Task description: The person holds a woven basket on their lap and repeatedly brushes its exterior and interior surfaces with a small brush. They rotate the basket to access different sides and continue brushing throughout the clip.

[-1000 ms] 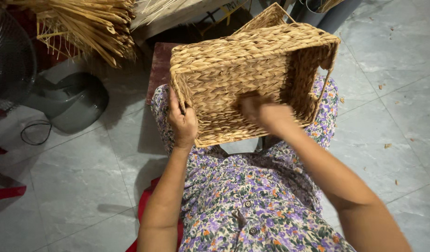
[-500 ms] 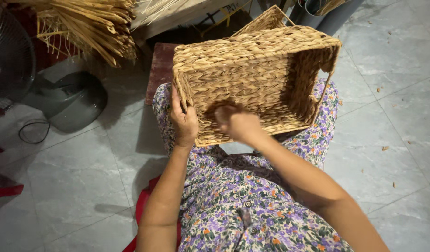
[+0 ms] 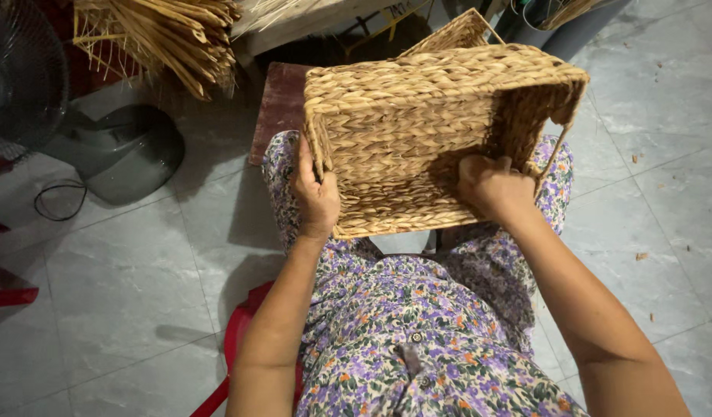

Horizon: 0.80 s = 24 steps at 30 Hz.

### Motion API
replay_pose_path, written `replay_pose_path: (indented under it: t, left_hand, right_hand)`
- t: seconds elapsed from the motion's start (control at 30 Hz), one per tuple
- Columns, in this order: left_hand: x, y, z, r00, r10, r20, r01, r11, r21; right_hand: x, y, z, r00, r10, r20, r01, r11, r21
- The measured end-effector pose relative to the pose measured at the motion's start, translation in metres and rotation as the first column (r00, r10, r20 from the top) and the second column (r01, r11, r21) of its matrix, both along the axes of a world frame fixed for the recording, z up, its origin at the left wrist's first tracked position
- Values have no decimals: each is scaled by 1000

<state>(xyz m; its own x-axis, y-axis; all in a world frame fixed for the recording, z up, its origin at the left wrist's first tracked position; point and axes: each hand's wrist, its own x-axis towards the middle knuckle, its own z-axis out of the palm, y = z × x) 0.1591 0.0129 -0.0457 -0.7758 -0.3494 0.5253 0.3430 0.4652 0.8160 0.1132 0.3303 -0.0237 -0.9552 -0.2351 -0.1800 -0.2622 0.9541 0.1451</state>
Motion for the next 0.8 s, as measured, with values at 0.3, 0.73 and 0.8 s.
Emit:
replay_pose_path:
  t: [0.3,0.73,0.8]
  left_hand:
    - [-2,0,2,999,-14,-43,14,1000,1]
    - [0,2,5,999,-41,-31,41,999,16]
    - [-1,2,7,999,-33,-24,34,999,17]
  right_hand:
    - [1,-79,-19,953,2,302,22,997,-78]
    - [-1,-79,4,872,-43,487,47,999,6]
    - [-6,-44,5,956,-97,277,123,989,-78]
